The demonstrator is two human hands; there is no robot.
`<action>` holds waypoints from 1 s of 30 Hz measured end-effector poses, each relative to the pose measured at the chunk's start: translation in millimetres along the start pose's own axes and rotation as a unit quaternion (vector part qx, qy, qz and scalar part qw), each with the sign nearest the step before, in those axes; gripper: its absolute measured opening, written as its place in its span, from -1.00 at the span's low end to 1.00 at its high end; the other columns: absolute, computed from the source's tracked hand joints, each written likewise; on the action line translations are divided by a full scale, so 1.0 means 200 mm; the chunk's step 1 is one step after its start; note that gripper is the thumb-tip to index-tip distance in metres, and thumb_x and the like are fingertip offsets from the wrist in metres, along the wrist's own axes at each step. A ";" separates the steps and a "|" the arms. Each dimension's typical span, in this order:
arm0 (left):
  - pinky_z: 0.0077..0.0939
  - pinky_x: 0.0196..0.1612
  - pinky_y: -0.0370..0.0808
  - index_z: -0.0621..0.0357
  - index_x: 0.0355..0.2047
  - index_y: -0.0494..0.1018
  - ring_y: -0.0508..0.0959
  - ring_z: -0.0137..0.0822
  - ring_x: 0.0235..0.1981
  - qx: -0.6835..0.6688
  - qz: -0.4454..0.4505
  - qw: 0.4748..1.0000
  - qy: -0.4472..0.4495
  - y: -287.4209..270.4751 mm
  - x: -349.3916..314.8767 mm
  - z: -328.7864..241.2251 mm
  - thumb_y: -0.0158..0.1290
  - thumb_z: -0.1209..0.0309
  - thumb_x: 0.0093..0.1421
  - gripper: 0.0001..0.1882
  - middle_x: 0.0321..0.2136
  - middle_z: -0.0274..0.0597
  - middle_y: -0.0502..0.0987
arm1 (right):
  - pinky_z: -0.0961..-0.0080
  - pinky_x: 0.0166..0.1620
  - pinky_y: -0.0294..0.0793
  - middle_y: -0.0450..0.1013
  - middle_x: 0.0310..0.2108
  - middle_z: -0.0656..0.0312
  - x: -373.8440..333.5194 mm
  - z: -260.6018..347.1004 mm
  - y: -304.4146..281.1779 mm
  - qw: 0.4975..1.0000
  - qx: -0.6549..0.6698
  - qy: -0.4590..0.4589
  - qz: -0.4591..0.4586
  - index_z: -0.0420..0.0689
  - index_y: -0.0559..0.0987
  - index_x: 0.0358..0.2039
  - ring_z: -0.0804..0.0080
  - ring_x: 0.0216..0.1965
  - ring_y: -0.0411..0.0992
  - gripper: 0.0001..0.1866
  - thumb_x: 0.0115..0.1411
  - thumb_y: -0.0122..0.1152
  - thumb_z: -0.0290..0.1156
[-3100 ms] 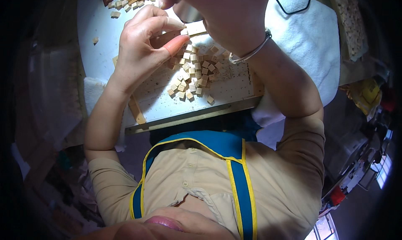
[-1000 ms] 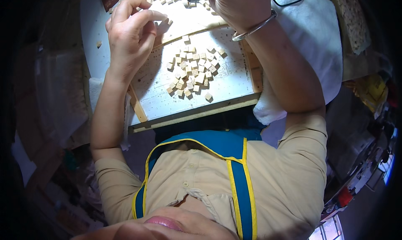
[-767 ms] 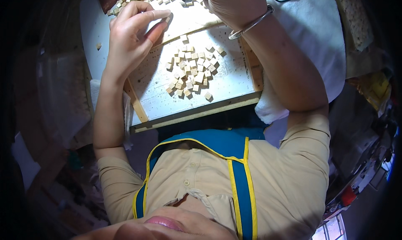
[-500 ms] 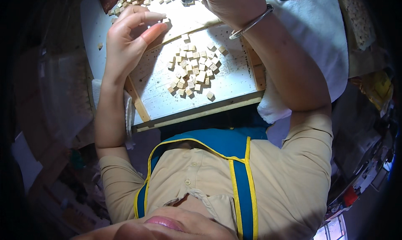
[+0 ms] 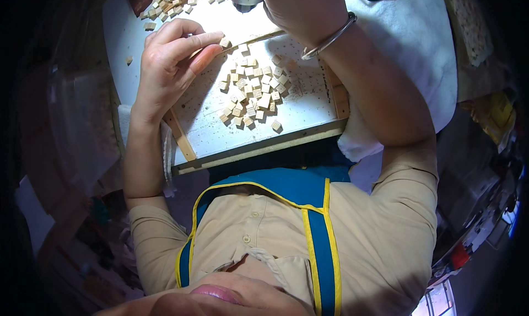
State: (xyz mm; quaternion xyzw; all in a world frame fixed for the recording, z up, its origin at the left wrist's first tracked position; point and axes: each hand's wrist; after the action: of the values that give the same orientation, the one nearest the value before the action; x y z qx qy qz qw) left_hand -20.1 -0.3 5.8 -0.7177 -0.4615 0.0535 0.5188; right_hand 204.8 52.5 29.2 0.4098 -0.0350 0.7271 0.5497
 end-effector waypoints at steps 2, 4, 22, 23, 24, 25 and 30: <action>-0.38 -0.31 0.39 0.09 -0.27 0.72 0.57 -0.33 -0.37 -0.034 0.003 0.999 -0.010 -0.01 0.00 0.00 0.40 0.39 0.07 -0.80 -0.39 -0.34 0.59 | 0.54 -0.49 0.54 0.50 -0.43 0.21 -0.05 0.00 0.01 0.999 -0.018 0.035 0.003 -0.28 0.51 -0.09 0.45 -0.54 0.50 -0.83 0.35 0.16 -0.50; -0.49 -0.32 0.47 0.15 -0.17 0.71 0.57 -0.38 -0.34 -0.109 0.011 0.994 -0.025 -0.01 0.00 0.00 0.38 0.47 0.09 -0.74 -0.38 -0.29 0.57 | 0.54 -0.43 0.56 0.51 -0.42 0.21 -0.07 0.02 0.01 0.982 -0.178 0.005 0.067 -0.31 0.50 -0.06 0.47 -0.49 0.51 -0.81 0.38 0.11 -0.50; -0.50 -0.37 0.59 0.21 -0.35 0.70 0.65 -0.32 -0.45 -0.183 -0.061 0.976 -0.102 0.10 0.04 -0.07 0.42 0.48 0.03 -0.83 -0.43 -0.19 0.63 | 0.58 -0.27 0.54 0.49 -0.33 0.25 -0.09 0.03 0.11 0.955 -0.179 0.214 0.096 -0.27 0.49 -0.06 0.49 -0.33 0.50 -0.78 0.40 0.05 -0.40; -0.50 -0.37 0.58 0.21 -0.35 0.70 0.65 -0.32 -0.45 -0.185 -0.064 0.975 -0.104 0.10 0.04 -0.07 0.42 0.48 0.04 -0.83 -0.43 -0.18 0.62 | 0.58 -0.28 0.54 0.49 -0.33 0.24 -0.09 0.03 0.11 0.955 -0.183 0.210 0.097 -0.27 0.49 -0.06 0.49 -0.33 0.50 -0.78 0.40 0.05 -0.40; -0.50 -0.37 0.58 0.21 -0.35 0.70 0.64 -0.32 -0.45 -0.184 -0.065 0.975 -0.103 0.10 0.04 -0.07 0.42 0.48 0.04 -0.83 -0.43 -0.18 0.62 | 0.58 -0.28 0.54 0.49 -0.33 0.24 -0.10 0.03 0.11 0.955 -0.189 0.208 0.098 -0.27 0.49 -0.06 0.48 -0.33 0.50 -0.78 0.40 0.06 -0.40; -0.50 -0.37 0.58 0.21 -0.35 0.70 0.64 -0.31 -0.44 -0.182 -0.065 0.976 -0.103 0.11 0.03 -0.07 0.42 0.47 0.04 -0.83 -0.43 -0.18 0.62 | 0.57 -0.28 0.54 0.49 -0.33 0.23 -0.09 0.03 0.11 0.954 -0.194 0.205 0.100 -0.27 0.49 -0.06 0.47 -0.34 0.51 -0.78 0.40 0.06 -0.40; -0.47 -0.36 0.58 0.22 -0.35 0.69 0.63 -0.29 -0.44 -0.160 -0.062 0.980 -0.100 0.10 0.03 -0.07 0.42 0.46 0.03 -0.82 -0.43 -0.17 0.61 | 0.56 -0.30 0.55 0.49 -0.34 0.20 -0.10 0.03 0.11 0.953 -0.210 0.195 0.101 -0.28 0.48 -0.06 0.44 -0.34 0.51 -0.77 0.39 0.06 -0.40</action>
State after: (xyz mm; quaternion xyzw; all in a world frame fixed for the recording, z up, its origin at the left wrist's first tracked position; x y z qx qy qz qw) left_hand 3.1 -6.7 -2.0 -0.7521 -0.5573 0.0181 0.3513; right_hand 191.5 26.0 29.9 0.1297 -0.1198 0.8207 0.5434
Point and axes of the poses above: each hand's wrist, its own x-axis towards the middle knuckle, its own y-axis out of the palm, z = x × y
